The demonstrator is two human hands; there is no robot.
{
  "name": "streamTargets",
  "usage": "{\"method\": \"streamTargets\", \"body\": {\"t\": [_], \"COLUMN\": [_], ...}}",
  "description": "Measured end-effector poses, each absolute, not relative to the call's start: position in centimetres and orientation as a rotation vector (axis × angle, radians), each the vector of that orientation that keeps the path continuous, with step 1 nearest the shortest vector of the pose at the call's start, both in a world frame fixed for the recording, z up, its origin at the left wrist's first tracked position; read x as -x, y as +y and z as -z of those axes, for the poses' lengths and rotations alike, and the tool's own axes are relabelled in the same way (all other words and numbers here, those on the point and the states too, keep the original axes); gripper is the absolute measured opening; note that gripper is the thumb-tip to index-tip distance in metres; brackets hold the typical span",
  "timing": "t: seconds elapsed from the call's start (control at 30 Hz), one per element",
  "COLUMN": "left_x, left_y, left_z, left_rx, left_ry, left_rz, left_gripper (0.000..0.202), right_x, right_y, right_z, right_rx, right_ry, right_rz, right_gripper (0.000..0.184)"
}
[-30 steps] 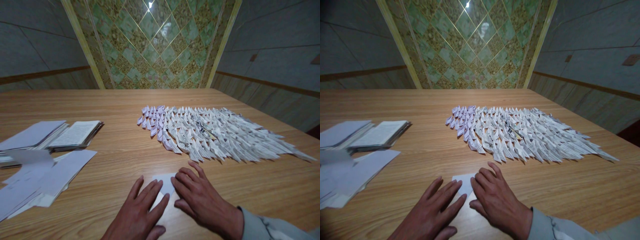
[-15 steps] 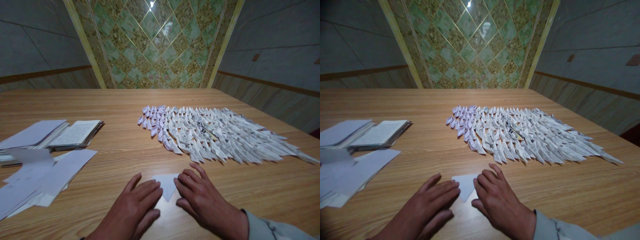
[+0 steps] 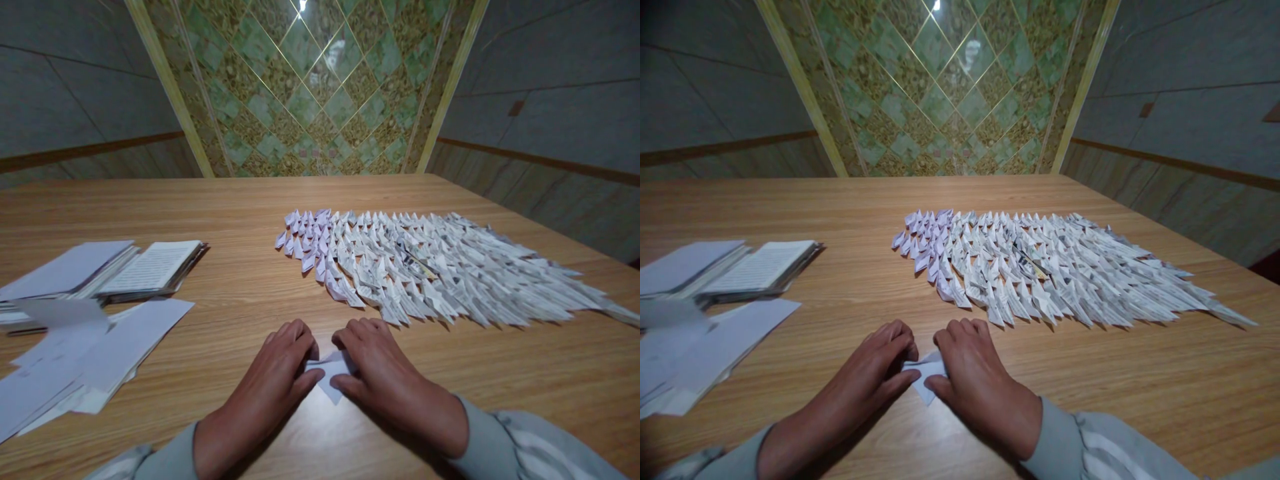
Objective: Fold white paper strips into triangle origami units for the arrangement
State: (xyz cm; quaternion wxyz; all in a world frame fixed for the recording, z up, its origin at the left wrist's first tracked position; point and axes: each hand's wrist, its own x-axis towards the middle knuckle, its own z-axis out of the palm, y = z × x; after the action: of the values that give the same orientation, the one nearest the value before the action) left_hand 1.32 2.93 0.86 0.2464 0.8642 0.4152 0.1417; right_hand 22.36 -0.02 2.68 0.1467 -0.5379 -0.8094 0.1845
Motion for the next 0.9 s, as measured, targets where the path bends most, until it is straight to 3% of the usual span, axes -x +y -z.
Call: {"method": "streamTargets", "body": {"t": [0.23, 0.4, 0.57, 0.73, 0.9], "left_x": [-1.2, -1.1, -1.1, -1.1, -1.2], "left_y": [2.7, 2.7, 2.7, 2.6, 2.1], "left_z": [0.0, -0.1, -0.8, -1.5, -0.7], "left_rx": [-2.342, -2.368, -2.489, -2.746, -2.878], "left_ry": [1.047, 0.992, 0.951, 0.883, 0.93], "left_rz": [-0.522, -0.582, -0.722, -0.958, -0.745], "left_gripper": [0.004, 0.019, 0.008, 0.019, 0.03], "right_x": [-22.6, -22.6, -22.2, -22.2, -22.4], "right_y": [0.5, 0.4, 0.8, 1.0, 0.8], "right_z": [-1.4, -1.3, -1.6, -2.1, -1.1], "right_rx": [1.474, 1.391, 1.11, 0.897, 0.932], "right_ry": [-2.203, -2.243, -2.227, -2.248, -2.392], "right_rz": [-0.713, -0.63, -0.326, 0.01, 0.131], "right_gripper": [0.016, 0.015, 0.023, 0.032, 0.033]}}
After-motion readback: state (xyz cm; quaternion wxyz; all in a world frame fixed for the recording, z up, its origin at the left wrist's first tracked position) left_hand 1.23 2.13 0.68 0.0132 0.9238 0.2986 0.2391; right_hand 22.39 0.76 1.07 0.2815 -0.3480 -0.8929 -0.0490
